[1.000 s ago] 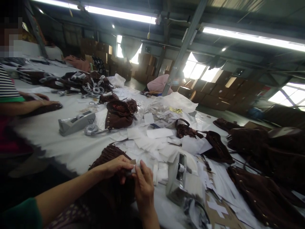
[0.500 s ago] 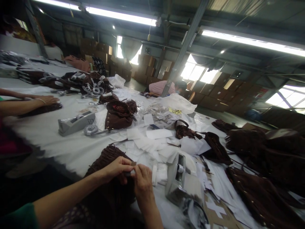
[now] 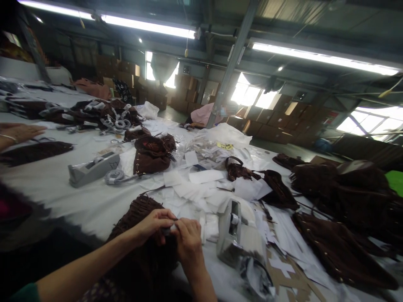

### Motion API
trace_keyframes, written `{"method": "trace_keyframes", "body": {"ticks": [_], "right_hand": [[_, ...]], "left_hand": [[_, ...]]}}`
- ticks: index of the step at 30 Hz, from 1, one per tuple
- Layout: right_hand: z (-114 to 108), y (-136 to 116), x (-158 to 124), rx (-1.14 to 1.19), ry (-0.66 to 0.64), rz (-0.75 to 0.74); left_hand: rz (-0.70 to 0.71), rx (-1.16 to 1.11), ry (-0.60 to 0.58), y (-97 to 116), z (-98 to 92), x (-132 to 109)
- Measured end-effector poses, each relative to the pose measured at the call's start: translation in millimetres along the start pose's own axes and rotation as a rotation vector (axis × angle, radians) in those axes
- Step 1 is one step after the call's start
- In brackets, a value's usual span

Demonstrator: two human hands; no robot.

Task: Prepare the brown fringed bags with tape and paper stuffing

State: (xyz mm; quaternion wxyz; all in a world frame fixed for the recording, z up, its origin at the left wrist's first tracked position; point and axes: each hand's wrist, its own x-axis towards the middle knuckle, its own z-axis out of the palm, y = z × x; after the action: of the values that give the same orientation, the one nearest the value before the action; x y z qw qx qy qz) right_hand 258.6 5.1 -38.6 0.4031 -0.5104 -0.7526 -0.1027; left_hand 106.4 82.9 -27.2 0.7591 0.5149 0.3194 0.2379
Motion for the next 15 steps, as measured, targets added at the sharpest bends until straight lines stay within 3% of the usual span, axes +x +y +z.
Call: {"method": "trace_keyframes", "body": {"ticks": [8, 15], "right_hand": [[-4, 4, -4, -0.001, 0.036, 0.048], [-9, -1, -12, 0.05, 0.135, 0.183]], "left_hand": [[0.165, 0.05, 0.017, -10, 9.1, 4], [0.198, 0.181, -0.054, -6, 13.9, 1]]}}
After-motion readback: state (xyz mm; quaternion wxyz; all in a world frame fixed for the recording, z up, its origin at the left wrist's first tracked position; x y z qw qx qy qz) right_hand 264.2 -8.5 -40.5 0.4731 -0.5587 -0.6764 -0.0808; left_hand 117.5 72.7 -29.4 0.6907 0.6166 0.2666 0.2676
